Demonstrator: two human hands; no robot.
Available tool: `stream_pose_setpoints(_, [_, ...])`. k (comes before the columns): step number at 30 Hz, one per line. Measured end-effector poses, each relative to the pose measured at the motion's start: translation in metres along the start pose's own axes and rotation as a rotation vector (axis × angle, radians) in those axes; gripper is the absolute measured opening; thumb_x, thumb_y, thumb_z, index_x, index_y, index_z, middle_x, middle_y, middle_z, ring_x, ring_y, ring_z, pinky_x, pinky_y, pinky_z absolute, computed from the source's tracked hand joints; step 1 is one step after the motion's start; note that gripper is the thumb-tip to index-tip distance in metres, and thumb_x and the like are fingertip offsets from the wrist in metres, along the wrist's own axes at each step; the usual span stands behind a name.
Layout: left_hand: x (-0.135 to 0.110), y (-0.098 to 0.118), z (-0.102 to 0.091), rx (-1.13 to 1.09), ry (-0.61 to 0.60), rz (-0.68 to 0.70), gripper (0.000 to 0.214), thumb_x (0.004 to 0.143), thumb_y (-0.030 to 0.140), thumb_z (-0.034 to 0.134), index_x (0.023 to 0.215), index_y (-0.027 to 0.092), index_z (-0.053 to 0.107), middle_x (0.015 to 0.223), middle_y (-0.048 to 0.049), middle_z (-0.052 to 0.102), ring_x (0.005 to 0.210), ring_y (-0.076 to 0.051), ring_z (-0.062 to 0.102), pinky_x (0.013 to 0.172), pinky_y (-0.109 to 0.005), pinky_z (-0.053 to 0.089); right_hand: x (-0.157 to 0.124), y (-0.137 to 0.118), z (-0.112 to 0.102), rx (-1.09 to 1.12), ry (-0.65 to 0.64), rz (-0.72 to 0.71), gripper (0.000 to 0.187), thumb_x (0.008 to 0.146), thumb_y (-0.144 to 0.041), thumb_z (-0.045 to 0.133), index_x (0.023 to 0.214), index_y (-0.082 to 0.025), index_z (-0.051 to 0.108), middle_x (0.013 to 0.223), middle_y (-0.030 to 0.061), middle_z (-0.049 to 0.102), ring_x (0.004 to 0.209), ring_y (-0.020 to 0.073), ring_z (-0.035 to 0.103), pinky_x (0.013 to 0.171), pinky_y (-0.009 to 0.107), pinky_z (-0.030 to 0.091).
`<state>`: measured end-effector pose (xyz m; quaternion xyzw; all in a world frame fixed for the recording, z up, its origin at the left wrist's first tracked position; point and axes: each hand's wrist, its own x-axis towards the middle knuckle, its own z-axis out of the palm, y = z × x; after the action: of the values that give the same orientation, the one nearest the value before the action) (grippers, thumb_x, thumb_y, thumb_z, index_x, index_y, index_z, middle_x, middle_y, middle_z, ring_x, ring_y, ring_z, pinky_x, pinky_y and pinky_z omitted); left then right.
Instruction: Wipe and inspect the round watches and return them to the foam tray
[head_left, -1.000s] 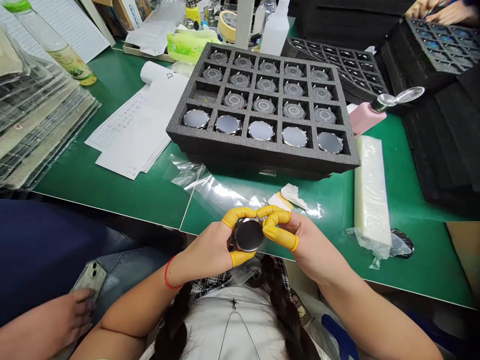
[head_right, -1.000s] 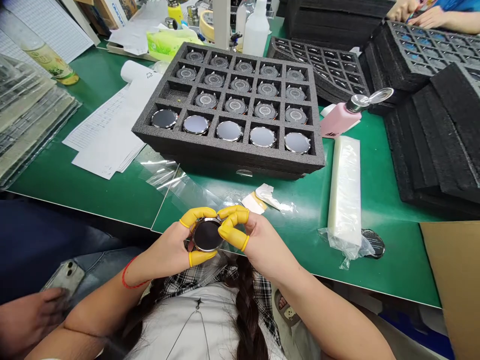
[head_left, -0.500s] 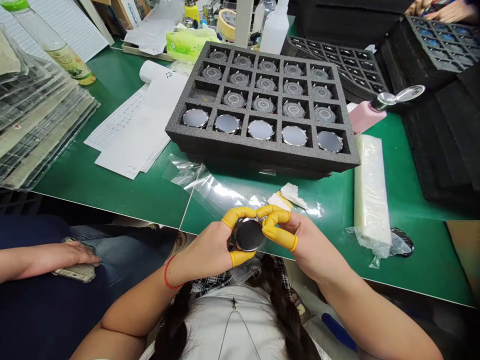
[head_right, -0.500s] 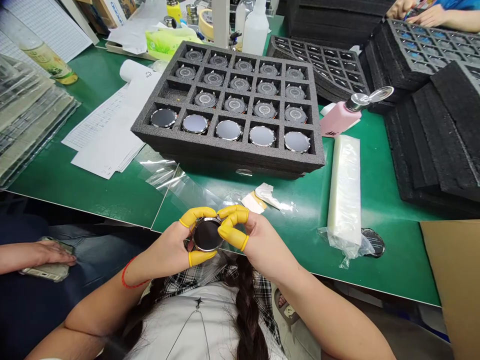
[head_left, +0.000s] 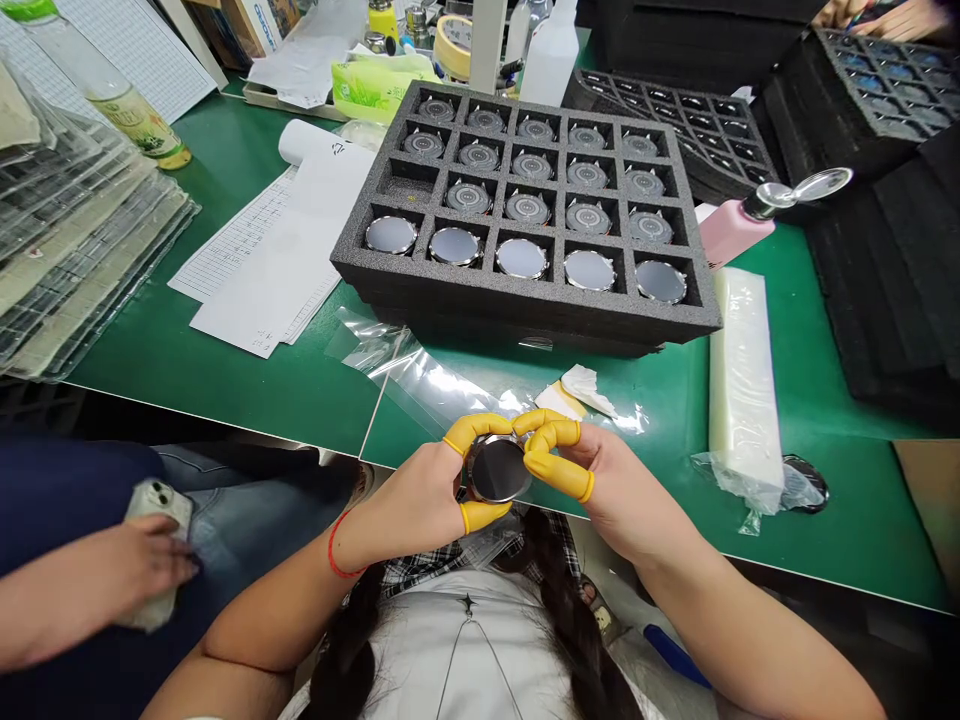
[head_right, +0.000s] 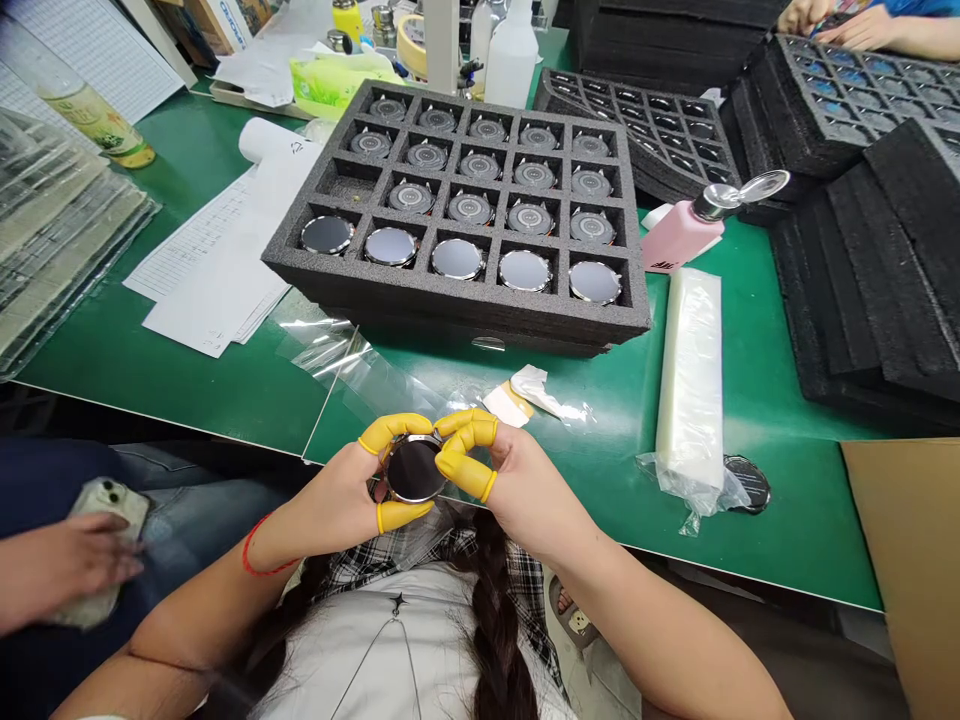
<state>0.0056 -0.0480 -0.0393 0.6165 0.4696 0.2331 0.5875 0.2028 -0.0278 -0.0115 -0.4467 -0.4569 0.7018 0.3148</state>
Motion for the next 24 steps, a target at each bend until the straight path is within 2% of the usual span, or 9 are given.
stream_pose_setpoints(4, [-0.0009, 0.0013, -0.0004, 0.019, 0.001, 0.002, 0.052, 0.08, 0.027, 0.068, 0.126, 0.03, 0.044, 0.119, -0.0028, 0.056, 0.07, -0.01, 0.054, 0.061, -0.022, 0.048, 0.0006, 0.0019, -0.0007, 0.001, -0.004, -0.009, 0.019, 0.077, -0.036, 0.075, 0.073, -0.022, 0.064, 0.101, 0.0007, 0.064, 0.098, 0.0174, 0.057, 0.092, 0.03, 0.042])
stream_pose_setpoints(10, [-0.0013, 0.0005, -0.0004, 0.031, 0.008, -0.004, 0.053, 0.079, 0.027, 0.069, 0.126, 0.029, 0.045, 0.11, -0.0015, 0.059, 0.062, -0.008, 0.049, 0.057, -0.021, 0.045, 0.0006, 0.0024, -0.0008, -0.012, -0.013, -0.023, 0.02, 0.078, -0.036, 0.074, 0.071, -0.021, 0.062, 0.1, 0.0014, 0.064, 0.097, 0.0179, 0.058, 0.093, 0.031, 0.042])
stream_pose_setpoints(21, [-0.0014, 0.0002, 0.0009, 0.029, 0.007, 0.013, 0.052, 0.079, 0.025, 0.068, 0.125, 0.03, 0.046, 0.12, -0.0034, 0.057, 0.069, -0.01, 0.055, 0.062, -0.022, 0.048, -0.0005, 0.0012, 0.0007, -0.044, -0.002, -0.031, 0.018, 0.078, -0.037, 0.074, 0.075, -0.021, 0.065, 0.102, 0.0022, 0.064, 0.1, 0.0191, 0.059, 0.092, 0.033, 0.043])
stream_pose_setpoints(24, [-0.0014, 0.0004, 0.0008, 0.028, 0.003, 0.016, 0.051, 0.079, 0.024, 0.068, 0.125, 0.03, 0.046, 0.116, -0.0025, 0.058, 0.068, -0.01, 0.055, 0.061, -0.022, 0.048, -0.0002, 0.0021, 0.0005, -0.05, 0.001, -0.034, 0.018, 0.078, -0.036, 0.074, 0.074, -0.021, 0.065, 0.103, 0.0022, 0.064, 0.1, 0.019, 0.059, 0.092, 0.034, 0.043])
